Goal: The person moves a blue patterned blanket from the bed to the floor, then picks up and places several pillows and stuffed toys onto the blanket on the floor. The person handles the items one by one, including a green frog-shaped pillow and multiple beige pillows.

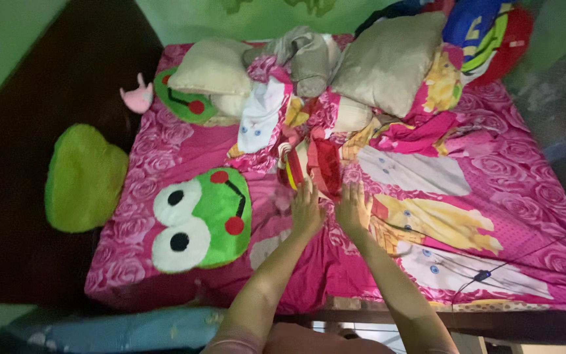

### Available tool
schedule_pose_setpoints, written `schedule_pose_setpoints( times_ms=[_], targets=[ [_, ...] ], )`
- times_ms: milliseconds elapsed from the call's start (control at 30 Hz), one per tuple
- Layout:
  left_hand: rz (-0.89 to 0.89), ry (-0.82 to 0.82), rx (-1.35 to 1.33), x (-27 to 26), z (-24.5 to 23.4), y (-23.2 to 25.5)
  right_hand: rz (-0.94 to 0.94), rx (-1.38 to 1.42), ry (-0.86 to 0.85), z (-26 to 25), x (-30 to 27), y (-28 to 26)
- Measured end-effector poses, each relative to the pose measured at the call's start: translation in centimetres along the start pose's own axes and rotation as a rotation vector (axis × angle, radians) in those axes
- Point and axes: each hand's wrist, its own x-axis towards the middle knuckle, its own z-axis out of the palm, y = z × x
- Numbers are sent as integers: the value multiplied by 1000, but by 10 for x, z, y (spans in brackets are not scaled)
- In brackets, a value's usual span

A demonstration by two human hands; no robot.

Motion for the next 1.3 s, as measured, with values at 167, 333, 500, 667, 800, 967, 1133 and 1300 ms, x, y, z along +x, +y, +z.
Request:
schedule_pose_setpoints(
  times_ms=[167, 333, 500, 667, 800, 967, 1133, 1300],
  targets=[
    [-88, 22, -86, -26, -23, 13, -125, 50, 81, 3, -19, -9],
    [-220, -115, -51, -59, -61, 32, -222, 5, -10, -6, -43, -24],
    [-344, -159, 19, -103, -98, 43, -249, 119, -123, -12, -89, -50],
    [-481, -156, 124, -141, -136, 20, -468, 156, -8, -11, -120, -95],
    [-561, -89, 88, -178, -164, -8, -604, 192, 34, -16, -146, -133],
    [-626, -16, 223, -249, -192, -50, -686, 354, 4, -34, -183, -192],
    [-671, -32, 252, -347, -215, -109, -739, 326, -6, -40, -228, -251],
    [-443, -127, 191, -417, -232, -143, -958, 288, 97, -49, -263, -270]
  ],
)
